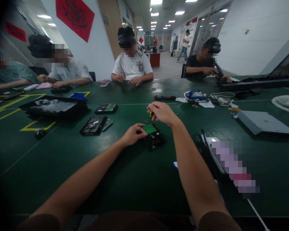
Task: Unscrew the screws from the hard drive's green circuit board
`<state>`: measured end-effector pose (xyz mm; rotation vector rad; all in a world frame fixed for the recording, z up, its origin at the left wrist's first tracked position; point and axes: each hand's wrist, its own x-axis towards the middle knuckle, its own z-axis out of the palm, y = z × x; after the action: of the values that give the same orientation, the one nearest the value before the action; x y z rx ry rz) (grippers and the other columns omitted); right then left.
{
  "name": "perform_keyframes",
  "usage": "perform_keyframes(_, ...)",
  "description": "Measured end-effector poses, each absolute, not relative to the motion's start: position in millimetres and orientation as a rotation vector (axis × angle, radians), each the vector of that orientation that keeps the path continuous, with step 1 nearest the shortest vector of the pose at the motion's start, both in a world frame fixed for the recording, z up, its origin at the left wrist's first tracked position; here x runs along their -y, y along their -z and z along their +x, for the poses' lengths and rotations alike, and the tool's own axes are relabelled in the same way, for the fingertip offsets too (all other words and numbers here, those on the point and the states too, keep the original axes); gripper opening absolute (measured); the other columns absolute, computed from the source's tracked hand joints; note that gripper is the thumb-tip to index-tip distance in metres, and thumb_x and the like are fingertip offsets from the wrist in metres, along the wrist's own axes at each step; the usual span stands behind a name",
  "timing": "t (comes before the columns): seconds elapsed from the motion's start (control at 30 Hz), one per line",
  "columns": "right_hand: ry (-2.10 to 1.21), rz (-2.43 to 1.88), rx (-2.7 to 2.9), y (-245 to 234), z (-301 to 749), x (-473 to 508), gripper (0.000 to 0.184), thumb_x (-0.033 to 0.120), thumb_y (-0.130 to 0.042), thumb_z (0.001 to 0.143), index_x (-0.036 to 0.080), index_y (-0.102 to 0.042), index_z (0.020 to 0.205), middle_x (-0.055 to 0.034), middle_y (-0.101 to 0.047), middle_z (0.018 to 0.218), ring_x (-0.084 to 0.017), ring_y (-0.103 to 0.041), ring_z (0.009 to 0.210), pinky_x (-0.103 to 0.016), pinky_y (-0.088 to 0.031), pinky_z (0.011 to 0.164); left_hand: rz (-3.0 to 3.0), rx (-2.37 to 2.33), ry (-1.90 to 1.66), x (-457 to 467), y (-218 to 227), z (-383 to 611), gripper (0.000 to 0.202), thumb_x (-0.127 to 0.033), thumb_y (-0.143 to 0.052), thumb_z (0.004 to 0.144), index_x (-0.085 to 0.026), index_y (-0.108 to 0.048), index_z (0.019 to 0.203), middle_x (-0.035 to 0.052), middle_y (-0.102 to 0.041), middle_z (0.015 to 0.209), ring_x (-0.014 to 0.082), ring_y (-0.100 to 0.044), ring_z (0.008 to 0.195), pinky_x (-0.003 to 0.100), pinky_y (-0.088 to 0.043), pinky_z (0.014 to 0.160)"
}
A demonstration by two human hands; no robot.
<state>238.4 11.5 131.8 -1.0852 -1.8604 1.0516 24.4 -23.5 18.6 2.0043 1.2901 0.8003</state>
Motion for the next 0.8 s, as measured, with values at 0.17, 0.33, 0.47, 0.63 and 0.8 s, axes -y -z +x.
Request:
perform_keyframes(0.17,-1.038,-1.074,1.888,-130.2,240.4,-13.9,0.030,0.046,-0.055,0.095,0.023,-0.073,0.104,-0.0065,-0.072,0.089,-0.017,-0.064,0.066,-0.031,-0.048,0.055,1.996,-1.307,-0.806,24.0,-18.1,25.1,0.013,-0.033,-0.076,0.082,-0.021,-0.076,0.078,0.0079,-0.061,0.138,0.0290,-0.059,0.125,0.046,-0.045,0.109)
perform_keyframes(0.33,-0.876,-1.131,1.925,-131.3,242.9,-14.4,0.023,0.040,-0.059,0.091,0.022,-0.073,0.088,-0.0049,-0.072,0.083,-0.014,-0.059,0.063,-0.029,-0.042,0.053,2.008,-1.284,-0.817,25.5,-20.7,24.9,0.013,-0.033,-0.076,0.083,-0.021,-0.076,0.078,0.0071,-0.062,0.136,0.0283,-0.059,0.126,0.044,-0.045,0.109)
perform_keyframes(0.47,-0.957,-1.110,1.895,-133.1,240.4,-11.8,0.025,0.042,-0.057,0.093,0.022,-0.071,0.093,-0.0069,-0.075,0.097,-0.013,-0.059,0.057,-0.029,-0.039,0.048,2.014,-1.264,-0.825,24.7,-20.0,24.6,0.011,-0.031,-0.076,0.083,-0.021,-0.076,0.078,0.0070,-0.062,0.136,0.0275,-0.059,0.126,0.043,-0.046,0.107)
perform_keyframes(0.63,-1.037,-1.084,1.876,-131.9,238.2,-12.1,0.031,0.047,-0.053,0.096,0.023,-0.072,0.099,-0.0083,-0.074,0.106,-0.014,-0.063,0.061,-0.030,-0.043,0.049,2.007,-1.286,-0.810,23.3,-17.6,25.2,0.011,-0.031,-0.076,0.082,-0.021,-0.077,0.078,0.0078,-0.061,0.137,0.0284,-0.059,0.126,0.044,-0.046,0.108)
perform_keyframes(0.8,-0.983,-1.082,1.909,-132.0,240.9,-13.2,0.028,0.042,-0.054,0.096,0.025,-0.075,0.099,-0.0061,-0.074,0.103,-0.015,-0.059,0.063,-0.031,-0.042,0.053,2.003,-1.277,-0.801,24.0,-19.6,24.9,0.012,-0.032,-0.076,0.083,-0.021,-0.076,0.077,0.0076,-0.060,0.138,0.0289,-0.058,0.126,0.045,-0.045,0.109)
